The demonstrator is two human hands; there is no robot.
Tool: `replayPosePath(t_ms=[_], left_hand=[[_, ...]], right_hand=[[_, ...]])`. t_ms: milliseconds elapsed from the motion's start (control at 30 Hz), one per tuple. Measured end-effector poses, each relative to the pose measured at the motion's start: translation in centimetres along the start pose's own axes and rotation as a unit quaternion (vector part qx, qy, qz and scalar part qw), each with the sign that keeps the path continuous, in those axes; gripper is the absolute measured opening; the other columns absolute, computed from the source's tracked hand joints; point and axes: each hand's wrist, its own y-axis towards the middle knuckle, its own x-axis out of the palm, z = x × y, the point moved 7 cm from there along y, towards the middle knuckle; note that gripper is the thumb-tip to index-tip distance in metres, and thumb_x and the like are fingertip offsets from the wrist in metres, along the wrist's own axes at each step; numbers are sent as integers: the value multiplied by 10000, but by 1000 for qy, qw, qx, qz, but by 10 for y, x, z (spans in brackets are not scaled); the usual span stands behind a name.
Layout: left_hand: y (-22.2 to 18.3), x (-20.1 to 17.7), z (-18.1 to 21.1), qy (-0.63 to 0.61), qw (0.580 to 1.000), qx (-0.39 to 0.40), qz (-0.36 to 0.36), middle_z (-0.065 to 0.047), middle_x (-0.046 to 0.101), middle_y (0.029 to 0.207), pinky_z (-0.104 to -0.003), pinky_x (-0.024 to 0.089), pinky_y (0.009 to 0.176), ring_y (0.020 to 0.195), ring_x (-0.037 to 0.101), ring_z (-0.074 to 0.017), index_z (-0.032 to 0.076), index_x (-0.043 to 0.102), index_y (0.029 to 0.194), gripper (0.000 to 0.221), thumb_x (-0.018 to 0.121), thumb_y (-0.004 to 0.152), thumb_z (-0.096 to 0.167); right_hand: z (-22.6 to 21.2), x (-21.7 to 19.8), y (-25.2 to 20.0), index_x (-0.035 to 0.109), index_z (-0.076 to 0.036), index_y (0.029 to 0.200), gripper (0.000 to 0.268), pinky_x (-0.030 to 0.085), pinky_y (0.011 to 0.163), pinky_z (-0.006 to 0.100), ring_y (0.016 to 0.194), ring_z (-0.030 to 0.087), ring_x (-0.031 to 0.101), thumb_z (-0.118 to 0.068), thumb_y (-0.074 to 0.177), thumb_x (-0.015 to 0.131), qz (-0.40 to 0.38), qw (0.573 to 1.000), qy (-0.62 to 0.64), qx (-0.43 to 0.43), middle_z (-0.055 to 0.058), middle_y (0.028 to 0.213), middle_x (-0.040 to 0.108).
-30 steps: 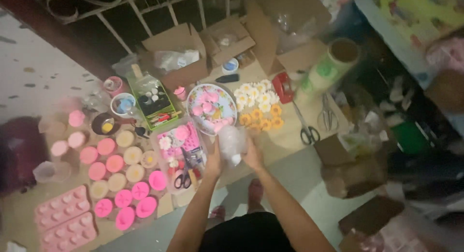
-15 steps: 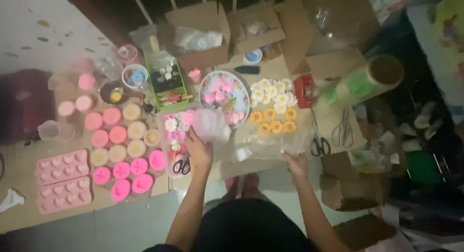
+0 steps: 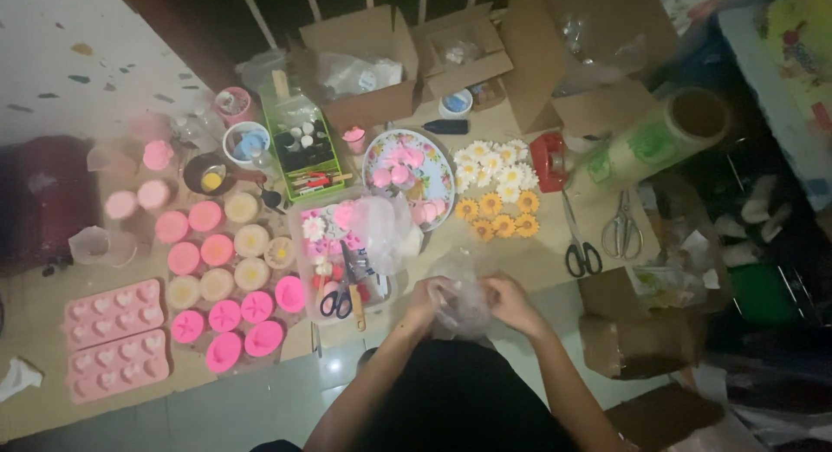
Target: Packaging decorative wax or soap items into plastic bags.
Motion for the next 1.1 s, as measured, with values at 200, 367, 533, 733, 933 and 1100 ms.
replayPosePath(t_ms=[200,367,533,733,933,1100], left_hand=[[-25,-22,90,268,909,320,-1,-127,701,1246,-421,531,1033,1210,643,-232,59,684,1208,229,564,1039,155],[14,-54,-29,-276,898,-308,148,-88,546,1317,-564,451,912,1030,575,-340,110,484,1453,705,467,924,576],[-6,-32,54,31,995,-67,-71,-186,567,1320,-434,475,976,1148,600,-297,153,408,1502,739,725,843,256],[-11,-17,67,111,983,-9,-146,-268,631,1142,-471,548,884,980,699,-374,144,459,1446,696,752,818,213],[18,-37,25,182,972,32,-145,-240,683,1075,-464,583,863,928,726,-349,133,593,1344,498,751,875,195],[25,-62,7,241,958,64,-143,-216,727,1019,-457,612,846,885,749,-328,126,706,1260,344,750,923,181]], right_hand=[[84,17,50,720,-60,1173,272,551,759,382,884,194,676,-146,934,622,100,975,184,-80,109,1066,715],[102,19,41,575,15,1324,433,604,819,414,1008,317,718,-303,1031,552,112,892,426,101,192,1124,724],[28,35,44,504,-64,1463,595,553,864,345,1084,215,654,-247,904,594,8,986,136,-101,75,1257,661],[83,29,87,757,-3,1144,299,571,864,379,1020,291,701,-156,955,584,127,981,-104,-103,215,1065,734],[100,53,82,696,-74,1192,298,526,899,326,1038,210,683,-143,942,551,6,957,285,60,106,1138,728],[119,58,92,625,-30,1272,359,548,957,391,1115,249,655,-53,926,530,-124,745,655,-39,133,1210,672]])
